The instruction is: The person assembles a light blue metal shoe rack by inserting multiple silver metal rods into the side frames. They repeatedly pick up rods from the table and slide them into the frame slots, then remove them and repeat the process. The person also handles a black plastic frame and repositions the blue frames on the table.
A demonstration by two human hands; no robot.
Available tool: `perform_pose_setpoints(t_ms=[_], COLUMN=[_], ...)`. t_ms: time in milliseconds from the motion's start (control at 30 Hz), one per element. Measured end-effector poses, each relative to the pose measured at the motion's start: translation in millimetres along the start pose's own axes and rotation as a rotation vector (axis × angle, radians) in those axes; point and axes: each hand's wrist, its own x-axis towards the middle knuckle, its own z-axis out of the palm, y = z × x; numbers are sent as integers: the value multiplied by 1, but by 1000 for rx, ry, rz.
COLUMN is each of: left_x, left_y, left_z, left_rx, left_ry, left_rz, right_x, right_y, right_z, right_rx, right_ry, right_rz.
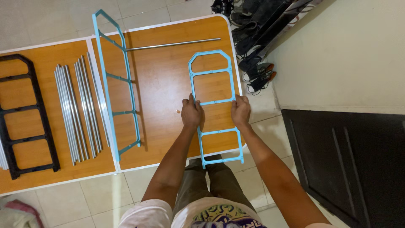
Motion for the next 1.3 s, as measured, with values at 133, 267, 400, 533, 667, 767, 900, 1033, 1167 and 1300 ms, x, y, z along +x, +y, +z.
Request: perform_pose_setpoints(t_ms=[133, 267, 400, 533, 667, 767, 900, 1033, 1167, 1300], left_x=[0, -7, -19, -26, -35, -34, -27, -7, 18, 39], left_y=[5, 10, 11, 11, 15, 24, 37, 39, 30, 6], left_z=[-4, -14, -27, -46, -77, -105, -148, -191, -229, -261], left_rx=[14, -19, -42, -60, -104, -116, -181, -177, -160, -98], left_ry=[2, 6, 106, 152, 196, 248, 236, 318, 430, 506], left_rz=[-14, -65, 11, 32, 76, 128, 93, 171, 253, 318], right_x=[2, 1, -2, -5, -1, 6, 17, 27, 39, 55], right_y=[2, 2, -5, -14, -26, -39, -70, -110, -147, -176], right_z=[1, -1, -9, -26, -35, -33, -21, -1, 25, 58], right_rx=[-11, -21, -7, 51, 51, 63, 94, 152, 195, 151], right_ry=[-41, -65, 44, 9, 50, 56, 2, -59, -54, -20], right_rz=[59, 60, -39, 41, -82, -164, -197, -171, -206, -282])
